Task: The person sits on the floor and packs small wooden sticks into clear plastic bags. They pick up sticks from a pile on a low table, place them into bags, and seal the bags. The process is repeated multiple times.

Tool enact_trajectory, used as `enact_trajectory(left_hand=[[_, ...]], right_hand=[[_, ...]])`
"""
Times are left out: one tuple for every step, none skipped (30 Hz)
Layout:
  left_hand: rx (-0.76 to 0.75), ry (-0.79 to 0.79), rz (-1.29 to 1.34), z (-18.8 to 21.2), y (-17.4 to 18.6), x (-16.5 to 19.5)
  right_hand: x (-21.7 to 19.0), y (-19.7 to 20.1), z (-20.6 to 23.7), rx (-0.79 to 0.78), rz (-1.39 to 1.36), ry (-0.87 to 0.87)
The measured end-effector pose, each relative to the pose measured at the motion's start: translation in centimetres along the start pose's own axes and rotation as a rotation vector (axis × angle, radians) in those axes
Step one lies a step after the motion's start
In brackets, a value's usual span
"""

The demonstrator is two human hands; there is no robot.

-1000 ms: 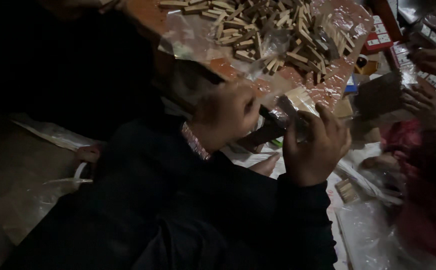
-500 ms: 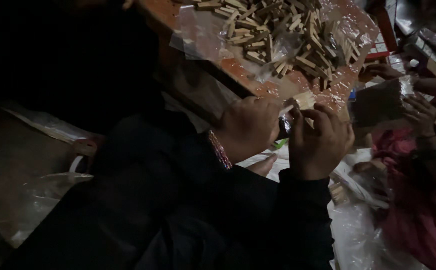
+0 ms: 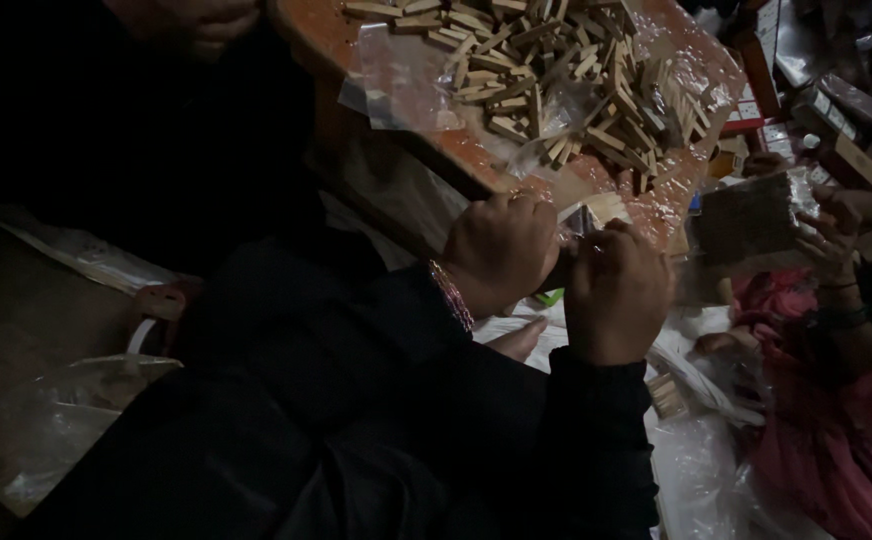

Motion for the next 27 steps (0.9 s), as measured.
enact_trajectory(left_hand=[[0.009,0.005,0.007,0.0,0.0,0.0],[0.018,0.011,0.013,0.1,0.0,-0.1],[0.026,0.016,0.019,0.1,0.0,-0.1],[0.006,0.011,0.026,0.2,-0.2,-0.1],[-0.015,0.005,0.033,0.3,-0.3,-0.1],[-0.034,-0.001,0.039,0.5,-0.5,-0.1],[0.012,-0.025,0.046,0.6,-0.1,-0.1],[0.058,-0.050,0.053,0.7,0.3,0.1],[0.105,-0.074,0.061,0.8,0.6,0.2],[0.132,-0.082,0.043,0.9,0.8,0.2],[0.159,-0.089,0.025,1.0,0.9,0.3],[0.187,-0.097,0.007,1.1,1.1,0.4],[0.165,-0.092,0.022,1.2,0.9,0.3],[0.142,-0.088,0.037,1.3,0.8,0.3],[0.120,-0.085,0.052,1.5,0.7,0.2],[0.125,-0.082,0.050,1.5,0.7,0.2],[0.131,-0.078,0.047,1.6,0.8,0.2],[0.138,-0.074,0.043,1.6,0.8,0.1],[0.113,-0.070,0.051,1.5,0.6,0.1],[0.088,-0.066,0.058,1.5,0.4,0.1],[0.061,-0.061,0.067,1.4,0.2,0.0],[0.082,-0.069,0.056,1.4,0.3,0.2],[0.103,-0.078,0.044,1.4,0.5,0.3],[0.125,-0.087,0.033,1.4,0.6,0.4],[0.133,-0.089,0.047,1.3,0.6,0.4],[0.142,-0.089,0.061,1.3,0.6,0.4],[0.150,-0.089,0.075,1.3,0.6,0.4]], right_hand=[[-0.1,0.1,0.0,0.019,-0.011,0.009],[0.0,0.0,0.0,0.004,-0.022,0.003],[0.1,-0.1,0.0,-0.011,-0.034,-0.004],[0.2,-0.2,-0.1,-0.026,-0.045,-0.011],[0.2,-0.2,-0.1,-0.044,-0.045,-0.016],[0.2,-0.2,-0.1,-0.062,-0.045,-0.020],[0.2,-0.2,-0.1,-0.080,-0.045,-0.025],[0.0,0.0,-0.1,-0.083,-0.080,-0.012],[-0.1,0.2,-0.1,-0.086,-0.115,0.000],[-0.3,0.4,-0.2,-0.089,-0.150,0.012],[-0.1,0.4,-0.2,-0.109,-0.193,-0.026],[0.2,0.5,-0.1,-0.130,-0.236,-0.064],[0.3,0.6,-0.1,-0.150,-0.279,-0.102],[-0.1,0.8,-0.2,-0.131,-0.229,-0.071],[-0.5,1.0,-0.3,-0.111,-0.179,-0.039],[-0.9,1.3,-0.4,-0.092,-0.129,-0.007],[-1.2,1.3,-0.5,-0.087,-0.099,0.008],[-1.5,1.4,-0.7,-0.081,-0.069,0.025],[-1.9,1.4,-0.9,-0.075,-0.039,0.042],[-2.0,1.3,-1.2,-0.074,-0.041,0.030],[-2.0,1.2,-1.4,-0.074,-0.044,0.018],[-2.0,1.3,-1.5,-0.074,-0.045,0.006],[-2.3,1.5,-1.6,-0.045,-0.015,0.039],[-2.6,1.6,-1.7,-0.016,0.016,0.072],[-2.9,1.7,-1.8,0.012,0.047,0.105],[-2.6,1.5,-1.8,-0.007,0.019,0.077],[-2.3,1.3,-1.8,-0.026,-0.010,0.048]])
Point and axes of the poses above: each hand's wrist, its own z-axis away from the middle knuckle, its own y-axis out of the back of the hand, x = y × z, the point moved 8 cm from there along -z, towards the middle knuckle, and after that the axes turned 1 degree about x, right-handed, at the moved point
